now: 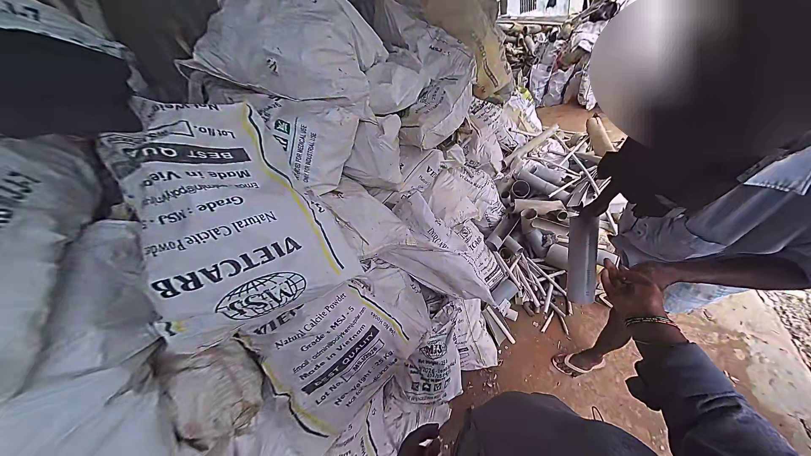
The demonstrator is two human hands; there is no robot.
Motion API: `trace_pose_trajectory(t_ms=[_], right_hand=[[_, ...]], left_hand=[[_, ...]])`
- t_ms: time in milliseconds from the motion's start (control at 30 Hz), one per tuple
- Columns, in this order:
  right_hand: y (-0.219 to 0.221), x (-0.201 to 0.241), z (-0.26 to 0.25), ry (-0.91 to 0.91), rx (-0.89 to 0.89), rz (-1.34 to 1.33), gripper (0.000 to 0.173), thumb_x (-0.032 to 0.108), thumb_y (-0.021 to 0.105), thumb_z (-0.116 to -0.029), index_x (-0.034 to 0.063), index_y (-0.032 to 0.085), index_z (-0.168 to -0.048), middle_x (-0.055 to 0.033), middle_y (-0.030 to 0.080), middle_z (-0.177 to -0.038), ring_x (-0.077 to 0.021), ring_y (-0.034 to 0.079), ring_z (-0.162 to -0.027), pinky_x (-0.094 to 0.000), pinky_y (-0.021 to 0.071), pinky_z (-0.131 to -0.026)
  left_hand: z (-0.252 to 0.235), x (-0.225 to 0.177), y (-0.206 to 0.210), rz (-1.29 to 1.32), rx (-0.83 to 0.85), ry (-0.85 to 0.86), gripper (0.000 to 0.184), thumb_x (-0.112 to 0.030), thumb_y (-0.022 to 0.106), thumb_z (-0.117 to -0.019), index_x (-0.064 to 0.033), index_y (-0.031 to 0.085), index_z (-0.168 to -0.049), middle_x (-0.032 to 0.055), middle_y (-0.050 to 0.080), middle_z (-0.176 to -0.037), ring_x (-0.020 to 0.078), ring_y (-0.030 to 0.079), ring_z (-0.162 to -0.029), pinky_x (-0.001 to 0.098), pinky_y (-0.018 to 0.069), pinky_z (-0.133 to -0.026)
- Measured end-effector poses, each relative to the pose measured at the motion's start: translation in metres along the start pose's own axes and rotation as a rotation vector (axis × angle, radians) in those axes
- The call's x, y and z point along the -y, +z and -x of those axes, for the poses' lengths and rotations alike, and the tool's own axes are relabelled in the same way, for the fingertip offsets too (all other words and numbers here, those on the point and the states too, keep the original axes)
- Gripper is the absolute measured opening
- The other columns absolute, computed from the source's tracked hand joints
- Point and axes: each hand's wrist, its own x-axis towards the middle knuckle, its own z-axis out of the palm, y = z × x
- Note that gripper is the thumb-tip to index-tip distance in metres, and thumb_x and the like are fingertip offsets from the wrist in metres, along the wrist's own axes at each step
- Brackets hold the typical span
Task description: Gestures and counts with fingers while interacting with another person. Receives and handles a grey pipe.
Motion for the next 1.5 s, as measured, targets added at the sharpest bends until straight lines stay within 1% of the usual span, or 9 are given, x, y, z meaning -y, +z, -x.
trace_pose_trajectory(t_ms=[133,200,333,700,800,933,1133,1233,1500], right_hand=[[0.022,0.014,0.015,-0.025,0.043,0.086,0.026,0.007,0.027,-0.1092,-0.0043,0.044,-0.125,-0.0134,0.058,-0.117,-0.0115,0.061,-0.100,-0.0241,0.0497,-0.092],[0.011,0.014,-0.012,-0.028,0.088,0.074,0.017,0.009,0.032,-0.1091,0.0036,0.048,-0.113,-0.0078,0.069,-0.107,-0.0104,0.071,-0.093,-0.0250,0.0584,-0.084],[0.018,0.019,-0.023,0.004,0.170,0.005,0.018,0.010,0.032,-0.1103,0.0058,0.049,-0.106,-0.0071,0.074,-0.099,-0.0138,0.074,-0.085,-0.0287,0.0615,-0.080],[0.011,0.057,0.009,0.183,0.252,-0.116,0.020,0.009,0.034,-0.1080,0.0047,0.052,-0.117,-0.0125,0.070,-0.113,-0.0210,0.073,-0.099,-0.0336,0.0605,-0.089],[0.001,0.069,0.021,0.258,0.311,-0.155,0.023,0.007,0.035,-0.1071,0.0026,0.056,-0.116,-0.0129,0.071,-0.114,-0.0183,0.074,-0.097,-0.0284,0.0610,-0.086],[-0.019,0.087,0.048,0.420,0.485,-0.303,0.025,0.006,0.035,-0.1053,0.0011,0.055,-0.121,-0.0184,0.068,-0.123,-0.0201,0.075,-0.099,-0.0252,0.0625,-0.083],[-0.048,0.099,0.078,0.562,0.595,-0.368,0.031,0.010,0.038,-0.1052,0.0024,0.050,-0.132,-0.0243,0.065,-0.131,-0.0276,0.075,-0.104,-0.0289,0.0638,-0.082],[-0.062,0.105,0.084,0.615,0.648,-0.375,0.033,0.012,0.044,-0.1041,0.0027,0.050,-0.135,-0.0238,0.066,-0.131,-0.0277,0.074,-0.107,-0.0298,0.0633,-0.084],[-0.085,0.118,0.095,0.696,0.695,-0.387,0.031,0.013,0.039,-0.1051,0.0036,0.053,-0.132,-0.0219,0.069,-0.125,-0.0266,0.075,-0.104,-0.0323,0.0642,-0.082]], left_hand=[[0.003,-0.016,0.015,-0.008,0.000,-0.064,0.037,-0.018,0.056,-0.1038,0.0074,0.063,-0.129,0.0254,0.066,-0.127,0.0336,0.070,-0.103,0.0492,0.0558,-0.094],[0.003,-0.022,0.020,-0.013,-0.004,-0.089,0.036,-0.019,0.056,-0.1033,0.0061,0.064,-0.128,0.0241,0.067,-0.126,0.0326,0.070,-0.103,0.0491,0.0554,-0.093],[0.006,-0.031,0.031,0.002,-0.028,-0.091,0.034,-0.015,0.057,-0.1030,0.0062,0.064,-0.128,0.0239,0.067,-0.124,0.0308,0.070,-0.099,0.0467,0.0560,-0.091],[0.005,-0.067,0.053,-0.085,-0.034,-0.083,0.034,-0.009,0.052,-0.1028,0.0103,0.060,-0.129,0.0285,0.064,-0.127,0.0313,0.069,-0.098,0.0459,0.0567,-0.087],[-0.010,-0.093,0.054,-0.141,-0.065,0.125,0.034,-0.012,0.052,-0.1010,0.0069,0.064,-0.126,0.0224,0.067,-0.121,0.0209,0.069,-0.090,0.0368,0.0578,-0.081],[-0.052,-0.143,0.066,-0.153,-0.030,0.596,0.036,-0.029,0.053,-0.1052,-0.0001,0.068,-0.122,0.0108,0.070,-0.113,0.0020,0.066,-0.089,0.0171,0.0550,-0.079],[-0.088,-0.264,0.120,-0.221,0.177,1.119,0.028,-0.029,0.052,-0.1082,-0.0115,0.067,-0.126,0.0085,0.066,-0.128,0.0078,0.063,-0.114,0.0212,0.0522,-0.094],[-0.099,-0.297,0.154,-0.217,0.250,1.276,0.026,-0.023,0.054,-0.1077,-0.0075,0.069,-0.121,0.0115,0.065,-0.132,0.0143,0.060,-0.125,0.0274,0.0495,-0.105],[-0.117,-0.304,0.191,-0.150,0.453,1.356,0.017,-0.014,0.059,-0.1042,-0.0035,0.071,-0.108,0.0103,0.071,-0.113,0.0138,0.066,-0.113,0.0259,0.0520,-0.100]])
